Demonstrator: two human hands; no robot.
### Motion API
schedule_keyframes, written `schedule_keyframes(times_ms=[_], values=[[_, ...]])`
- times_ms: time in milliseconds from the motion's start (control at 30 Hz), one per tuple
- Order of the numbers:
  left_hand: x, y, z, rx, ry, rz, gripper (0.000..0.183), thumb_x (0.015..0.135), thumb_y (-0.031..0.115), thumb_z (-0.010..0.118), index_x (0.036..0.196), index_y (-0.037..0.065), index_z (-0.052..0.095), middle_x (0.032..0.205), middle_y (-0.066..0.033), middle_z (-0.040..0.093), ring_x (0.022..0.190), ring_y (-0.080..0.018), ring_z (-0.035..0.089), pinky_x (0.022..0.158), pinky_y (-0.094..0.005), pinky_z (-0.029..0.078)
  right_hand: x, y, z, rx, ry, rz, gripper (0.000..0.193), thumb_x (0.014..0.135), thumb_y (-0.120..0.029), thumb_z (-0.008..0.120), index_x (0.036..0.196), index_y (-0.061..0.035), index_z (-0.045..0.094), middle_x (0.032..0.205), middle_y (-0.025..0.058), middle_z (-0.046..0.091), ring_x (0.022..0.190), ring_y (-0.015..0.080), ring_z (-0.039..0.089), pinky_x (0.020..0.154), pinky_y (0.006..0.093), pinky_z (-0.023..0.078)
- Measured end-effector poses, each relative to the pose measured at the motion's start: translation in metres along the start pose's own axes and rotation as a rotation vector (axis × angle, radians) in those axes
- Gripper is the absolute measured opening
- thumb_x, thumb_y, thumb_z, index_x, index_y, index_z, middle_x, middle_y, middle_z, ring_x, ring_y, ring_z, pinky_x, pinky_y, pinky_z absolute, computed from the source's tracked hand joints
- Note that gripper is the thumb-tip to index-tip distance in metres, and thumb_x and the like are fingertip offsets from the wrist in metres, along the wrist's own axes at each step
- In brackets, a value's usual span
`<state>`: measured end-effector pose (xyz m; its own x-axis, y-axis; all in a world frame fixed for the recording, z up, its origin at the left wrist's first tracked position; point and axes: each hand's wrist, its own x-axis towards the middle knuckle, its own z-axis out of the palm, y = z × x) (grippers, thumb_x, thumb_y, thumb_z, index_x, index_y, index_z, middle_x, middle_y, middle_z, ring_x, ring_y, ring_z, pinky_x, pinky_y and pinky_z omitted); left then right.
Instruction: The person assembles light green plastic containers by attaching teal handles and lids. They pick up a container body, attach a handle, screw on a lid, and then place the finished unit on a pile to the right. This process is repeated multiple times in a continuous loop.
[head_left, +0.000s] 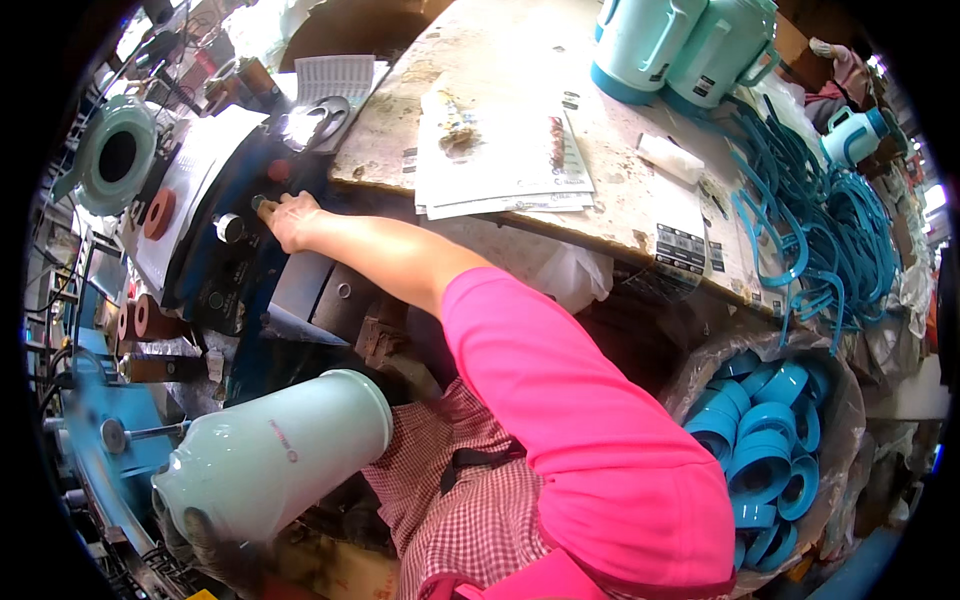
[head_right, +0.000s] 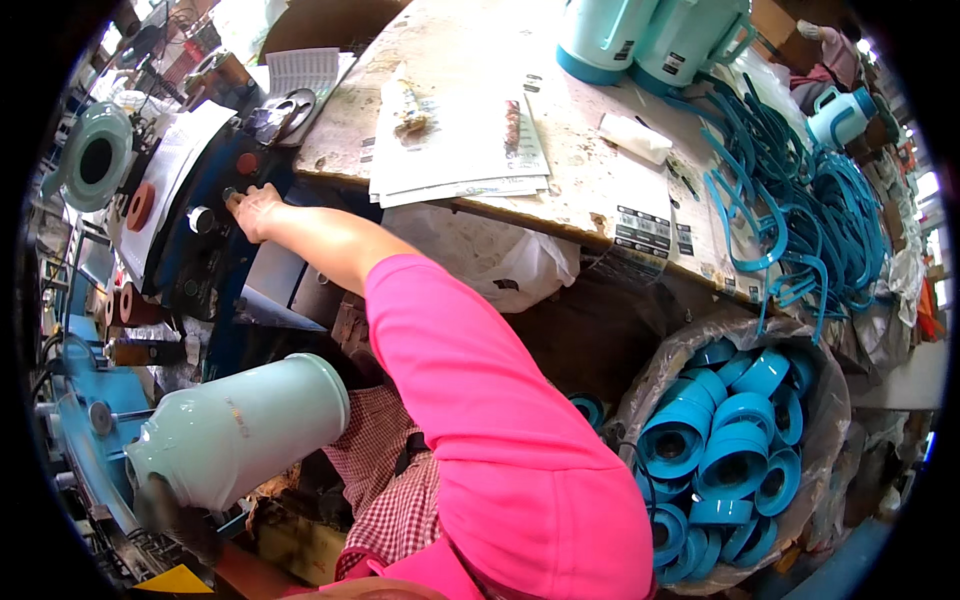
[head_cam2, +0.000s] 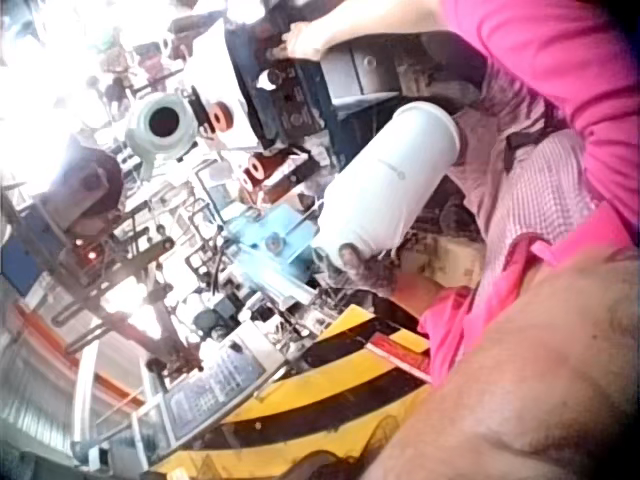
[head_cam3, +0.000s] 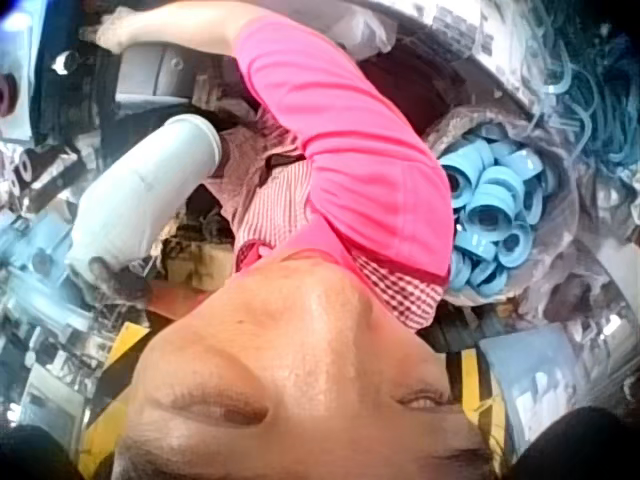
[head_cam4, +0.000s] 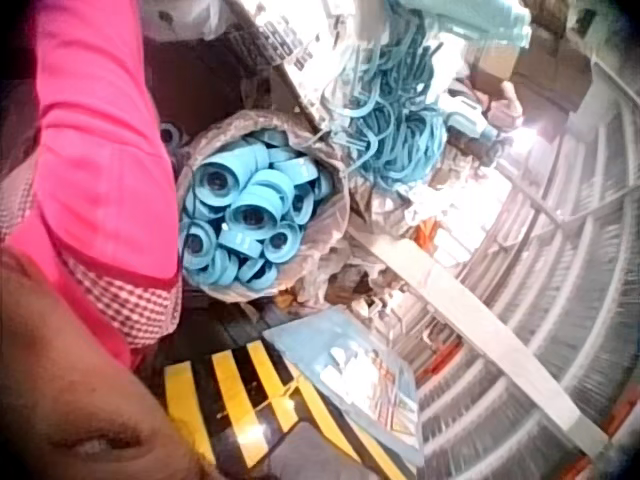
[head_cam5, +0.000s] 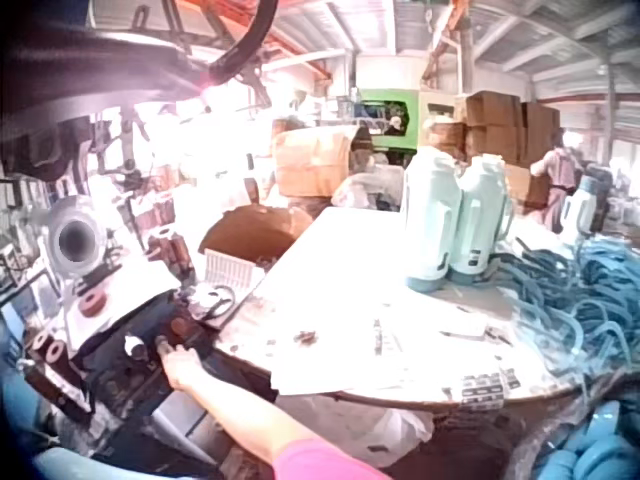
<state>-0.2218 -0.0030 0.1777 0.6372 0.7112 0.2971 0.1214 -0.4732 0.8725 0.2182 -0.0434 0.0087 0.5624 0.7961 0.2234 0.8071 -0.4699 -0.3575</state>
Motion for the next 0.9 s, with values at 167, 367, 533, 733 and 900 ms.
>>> schedule_keyframes(times_ms=[167,367,533,733,900], values=[[0.002,-0.025,-0.003,-0.098,0.158,0.182,0.041,0.091,0.032,0.061,0.112,-0.003,0.054,0.118,-0.0176,0.058,0.111,-0.0286,0.057,0.093,-0.0475,0.049,-0.153,0.053,-0.086,0.292,0.571,-0.201,0.041,0.075,-0.019,0.073,0.112,-0.0052,0.063,0.098,0.0146,0.068,0.098,0.0338,0.064,0.090,0.0429,0.050],[0.001,0.011,0.056,-0.027,0.061,0.639,0.036,0.086,0.041,0.065,0.101,0.010,0.054,0.109,-0.0156,0.060,0.106,-0.0316,0.060,0.092,-0.0524,0.048,-0.441,0.214,-0.281,-0.658,0.170,0.761,0.035,0.079,0.001,0.057,0.110,-0.0096,0.068,0.109,0.0121,0.067,0.100,0.0307,0.061,0.088,0.0386,0.050],[0.005,0.059,0.138,-0.184,-0.810,0.904,0.037,0.078,0.046,0.071,0.088,0.015,0.053,0.097,-0.0109,0.064,0.095,-0.0329,0.066,0.092,-0.0532,0.046,-0.578,0.247,-0.328,-0.848,-0.531,0.810,0.017,0.079,-0.004,0.062,0.087,-0.0163,0.069,0.159,0.0006,0.026,0.146,0.0306,0.022,0.113,0.0493,0.029],[-0.011,0.059,0.147,-0.208,-1.555,0.898,0.075,0.056,0.045,0.090,0.118,0.018,0.057,0.124,-0.0122,0.058,0.118,-0.0318,0.058,0.098,-0.0523,0.040,-0.539,0.214,-0.369,-0.695,0.428,0.516,0.004,0.082,-0.012,0.068,0.080,-0.0096,0.066,0.107,0.0062,0.069,0.096,0.0274,0.063,0.078,0.0364,0.048],[0.010,0.066,0.156,-0.126,-1.250,0.735,0.100,0.058,0.048,0.088,0.138,0.005,0.046,0.137,-0.0194,0.049,0.126,-0.0361,0.051,0.104,-0.0465,0.039,-0.425,0.093,-0.277,0.405,0.720,0.423,0.026,0.096,-0.032,0.062,0.091,-0.0066,0.062,0.059,0.0008,0.058,0.046,0.0042,0.047,0.042,0.0212,0.034]])
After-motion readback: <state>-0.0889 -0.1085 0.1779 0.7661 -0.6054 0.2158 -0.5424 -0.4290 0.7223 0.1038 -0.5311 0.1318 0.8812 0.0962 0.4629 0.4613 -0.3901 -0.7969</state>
